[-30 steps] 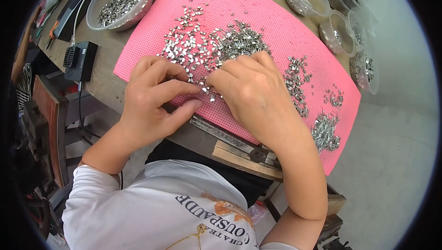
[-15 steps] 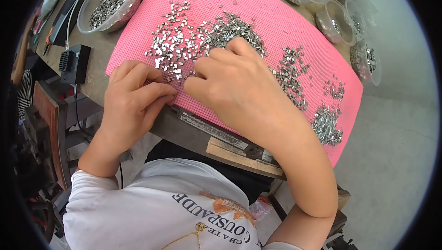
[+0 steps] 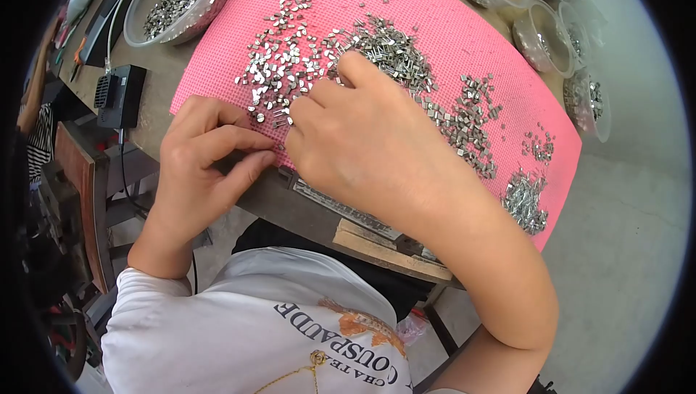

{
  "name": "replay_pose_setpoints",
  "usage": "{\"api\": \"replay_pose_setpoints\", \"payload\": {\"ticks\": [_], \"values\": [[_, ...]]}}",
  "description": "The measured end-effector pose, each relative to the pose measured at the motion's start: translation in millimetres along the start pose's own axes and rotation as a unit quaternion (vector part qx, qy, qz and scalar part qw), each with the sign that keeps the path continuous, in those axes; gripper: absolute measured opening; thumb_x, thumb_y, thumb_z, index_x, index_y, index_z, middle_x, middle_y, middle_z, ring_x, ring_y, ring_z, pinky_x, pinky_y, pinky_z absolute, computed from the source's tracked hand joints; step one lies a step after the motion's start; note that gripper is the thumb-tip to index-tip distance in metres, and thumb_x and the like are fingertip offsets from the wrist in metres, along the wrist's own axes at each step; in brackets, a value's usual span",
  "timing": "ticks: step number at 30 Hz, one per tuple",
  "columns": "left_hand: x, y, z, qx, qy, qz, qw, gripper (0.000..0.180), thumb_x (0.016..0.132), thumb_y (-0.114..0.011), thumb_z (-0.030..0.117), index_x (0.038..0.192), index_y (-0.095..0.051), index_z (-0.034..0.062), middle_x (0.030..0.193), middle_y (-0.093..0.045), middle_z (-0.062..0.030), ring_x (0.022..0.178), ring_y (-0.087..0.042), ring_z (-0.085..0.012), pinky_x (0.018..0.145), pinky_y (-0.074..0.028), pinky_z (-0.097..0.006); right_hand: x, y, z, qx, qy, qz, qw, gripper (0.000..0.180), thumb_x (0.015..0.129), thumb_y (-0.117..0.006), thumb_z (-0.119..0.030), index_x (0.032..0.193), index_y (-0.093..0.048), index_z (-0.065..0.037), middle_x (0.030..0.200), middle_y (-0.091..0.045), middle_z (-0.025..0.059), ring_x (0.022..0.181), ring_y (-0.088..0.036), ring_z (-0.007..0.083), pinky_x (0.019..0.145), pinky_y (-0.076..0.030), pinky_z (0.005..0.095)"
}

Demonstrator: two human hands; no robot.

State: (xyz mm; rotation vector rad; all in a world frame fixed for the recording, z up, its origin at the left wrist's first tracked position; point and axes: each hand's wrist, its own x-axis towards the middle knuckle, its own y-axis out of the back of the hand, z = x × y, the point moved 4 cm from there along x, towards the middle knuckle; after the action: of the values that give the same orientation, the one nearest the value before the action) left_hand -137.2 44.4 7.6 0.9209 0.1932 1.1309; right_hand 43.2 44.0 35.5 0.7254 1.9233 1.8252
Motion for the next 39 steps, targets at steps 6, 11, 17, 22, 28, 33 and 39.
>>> {"api": "replay_pose_setpoints", "payload": {"ticks": [6, 11, 17, 22, 28, 33, 39], "values": [[2, -8, 10, 0.074, -0.010, 0.000, 0.997, 0.013, 0.070, -0.083, 0.011, 0.080, -0.075, 0.0114, 0.084, -0.061, -0.0004, 0.085, -0.058, -0.0242, 0.075, -0.045, -0.039, 2, -5, -11, -0.092, 0.011, 0.008, 0.996, 0.009, 0.078, -0.065, -0.014, 0.074, -0.057, -0.011, 0.079, -0.052, 0.0024, 0.083, -0.055, 0.0191, 0.082, -0.044, 0.0355], [7, -12, 17, 0.147, -0.045, -0.013, 0.988, 0.013, 0.072, -0.079, 0.010, 0.081, -0.070, 0.0105, 0.085, -0.060, -0.0021, 0.085, -0.058, -0.0258, 0.074, -0.044, -0.040, -16, -6, -6, -0.075, -0.073, 0.015, 0.994, 0.011, 0.077, -0.067, -0.009, 0.076, -0.057, -0.011, 0.083, -0.053, 0.0045, 0.091, -0.056, 0.0208, 0.083, -0.043, 0.0375], [3, -12, 21, 0.094, -0.071, -0.019, 0.993, 0.019, 0.073, -0.078, 0.004, 0.087, -0.067, 0.0086, 0.087, -0.063, -0.0049, 0.085, -0.061, -0.0276, 0.076, -0.047, -0.041, -109, 32, -15, 0.040, -0.244, 0.174, 0.953, 0.020, 0.071, -0.074, -0.002, 0.087, -0.064, -0.005, 0.091, -0.063, 0.0089, 0.090, -0.059, 0.0272, 0.081, -0.043, 0.0401], [8, -33, 53, -0.012, -0.136, -0.047, 0.990, 0.026, 0.072, -0.079, -0.001, 0.094, -0.068, 0.0062, 0.094, -0.067, -0.0075, 0.085, -0.062, -0.0289, 0.075, -0.048, -0.042, -193, 11, -50, 0.136, -0.404, 0.241, 0.872, 0.015, 0.078, -0.076, -0.003, 0.092, -0.070, -0.006, 0.092, -0.066, 0.0064, 0.085, -0.060, 0.0266, 0.077, -0.040, 0.0382], [3, -81, 111, -0.100, -0.221, -0.133, 0.961, 0.028, 0.070, -0.077, -0.003, 0.094, -0.068, 0.0061, 0.096, -0.066, -0.0100, 0.088, -0.063, -0.0298, 0.077, -0.048, -0.040, -216, -12, -76, 0.137, -0.427, 0.293, 0.844, 0.014, 0.079, -0.076, -0.003, 0.092, -0.071, -0.007, 0.092, -0.065, 0.0059, 0.084, -0.060, 0.0266, 0.078, -0.041, 0.0390], [-3, -113, 133, -0.091, -0.262, -0.122, 0.953, 0.030, 0.067, -0.081, 0.001, 0.093, -0.069, 0.0086, 0.096, -0.067, -0.0053, 0.085, -0.063, -0.0265, 0.075, -0.046, -0.039, -221, -21, -80, 0.123, -0.414, 0.330, 0.840, 0.017, 0.078, -0.077, -0.004, 0.093, -0.070, -0.007, 0.093, -0.064, 0.0054, 0.084, -0.061, 0.0261, 0.078, -0.042, 0.0402], [-10, -125, 141, -0.014, -0.284, -0.114, 0.952, 0.032, 0.067, -0.083, 0.006, 0.095, -0.069, 0.0097, 0.098, -0.067, -0.0029, 0.084, -0.063, -0.0237, 0.074, -0.045, -0.038, -217, -21, -79, 0.105, -0.401, 0.333, 0.847, 0.020, 0.074, -0.078, 0.000, 0.091, -0.070, -0.007, 0.090, -0.064, 0.0053, 0.082, -0.061, 0.0260, 0.075, -0.042, 0.0389]]}}
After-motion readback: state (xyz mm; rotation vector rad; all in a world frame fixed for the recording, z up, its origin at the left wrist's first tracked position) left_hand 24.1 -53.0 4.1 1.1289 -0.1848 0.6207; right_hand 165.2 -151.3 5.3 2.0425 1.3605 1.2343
